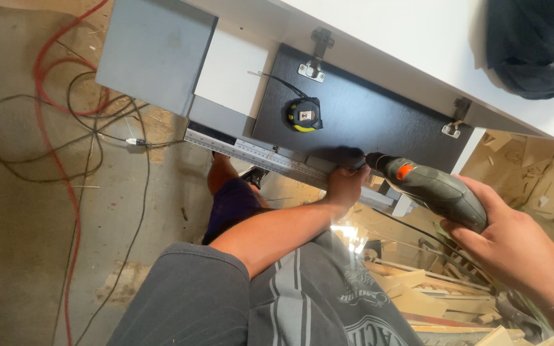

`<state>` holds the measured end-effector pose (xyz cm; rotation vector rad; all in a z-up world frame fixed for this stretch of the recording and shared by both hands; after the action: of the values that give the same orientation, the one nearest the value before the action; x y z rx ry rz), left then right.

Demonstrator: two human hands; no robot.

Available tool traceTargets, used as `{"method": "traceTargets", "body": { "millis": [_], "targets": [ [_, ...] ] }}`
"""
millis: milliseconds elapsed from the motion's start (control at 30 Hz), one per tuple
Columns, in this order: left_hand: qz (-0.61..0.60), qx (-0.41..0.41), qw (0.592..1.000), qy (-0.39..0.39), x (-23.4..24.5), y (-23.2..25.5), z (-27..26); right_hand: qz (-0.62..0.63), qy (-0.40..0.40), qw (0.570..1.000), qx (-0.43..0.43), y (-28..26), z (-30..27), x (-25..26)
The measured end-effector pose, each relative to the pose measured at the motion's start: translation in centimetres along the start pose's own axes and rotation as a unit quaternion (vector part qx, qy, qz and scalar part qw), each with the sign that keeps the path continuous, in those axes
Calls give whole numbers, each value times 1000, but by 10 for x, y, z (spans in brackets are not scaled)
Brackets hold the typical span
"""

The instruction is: Preparing a power drill by selecting and installing a bit, then drilling holes into a cabinet panel and beginning the assembly of furniture components.

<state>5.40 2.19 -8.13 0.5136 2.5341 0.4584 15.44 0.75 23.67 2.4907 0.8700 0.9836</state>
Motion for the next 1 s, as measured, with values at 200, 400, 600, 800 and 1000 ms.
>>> {"method": "traceTargets", "body": {
  "millis": [200,400,600,800,1000],
  "targets": [
    [30,7,1000,-4,1,7,-6,9,-3,1000,-3,-2,-3,1],
    [26,-4,1000,0,1,5,-2,3,-1,1000,-2,-1,-1,0],
    [24,-10,1000,-6,0,2,-1,5,-3,1000,-3,-1,0,-1],
    [30,5,1000,4,2,-1,3,3,-4,1000,22,-10,9,-7],
    [50,35,998,-18,-2,-1,0,36,-3,999,-16,6,0,-3]
  ]
}}
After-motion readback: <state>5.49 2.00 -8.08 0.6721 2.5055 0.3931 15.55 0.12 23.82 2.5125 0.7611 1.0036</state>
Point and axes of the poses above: each hand's wrist, its own z-axis towards the middle knuckle, its own x-axis out of the back of the hand, y = z × x, the point moved 10 cm from there along z, towards the middle knuckle, and after that the axes turned 9 degrees about -z, right-handed, at the moved point
